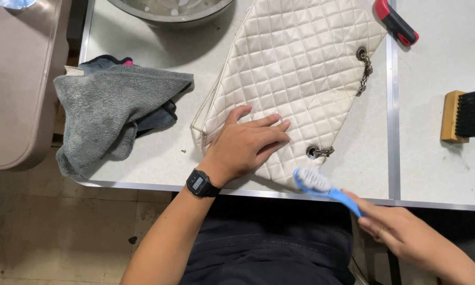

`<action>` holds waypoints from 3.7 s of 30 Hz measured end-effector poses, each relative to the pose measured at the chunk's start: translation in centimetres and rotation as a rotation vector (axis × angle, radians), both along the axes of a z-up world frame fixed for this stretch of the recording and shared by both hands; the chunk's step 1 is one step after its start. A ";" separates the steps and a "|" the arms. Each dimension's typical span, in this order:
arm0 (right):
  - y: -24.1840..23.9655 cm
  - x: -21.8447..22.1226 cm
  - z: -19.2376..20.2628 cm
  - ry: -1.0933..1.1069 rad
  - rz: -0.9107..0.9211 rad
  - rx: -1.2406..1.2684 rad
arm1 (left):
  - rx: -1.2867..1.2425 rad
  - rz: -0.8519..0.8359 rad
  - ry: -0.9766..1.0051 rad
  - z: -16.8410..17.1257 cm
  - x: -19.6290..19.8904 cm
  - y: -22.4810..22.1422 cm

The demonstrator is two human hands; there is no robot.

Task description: Cleaning a white quilted leather bag using a toothbrush, cleaning foam, and a cloth.

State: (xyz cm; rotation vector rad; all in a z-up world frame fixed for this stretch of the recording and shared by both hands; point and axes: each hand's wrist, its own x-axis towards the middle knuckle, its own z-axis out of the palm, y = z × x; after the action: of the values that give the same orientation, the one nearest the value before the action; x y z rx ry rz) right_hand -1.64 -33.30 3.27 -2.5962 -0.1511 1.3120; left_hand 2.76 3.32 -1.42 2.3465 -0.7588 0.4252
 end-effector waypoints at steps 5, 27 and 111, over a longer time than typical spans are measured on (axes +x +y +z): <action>-2.1 -1.0 -1.9 -0.102 0.031 -0.024 | -0.004 0.004 -0.015 -0.6 -0.1 -0.1; -4.0 -4.6 -5.6 -0.215 0.126 0.345 | 0.064 -0.130 0.097 -0.2 1.0 1.1; -3.0 -6.4 -8.0 -0.513 0.160 0.397 | 0.137 -0.127 0.011 -1.0 1.1 1.3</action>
State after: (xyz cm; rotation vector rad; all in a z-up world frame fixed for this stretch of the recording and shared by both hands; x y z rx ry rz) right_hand -8.00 -36.29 -4.73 -2.5355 -0.6432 0.5463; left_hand 3.87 4.67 -2.38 2.4070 -0.9524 0.3136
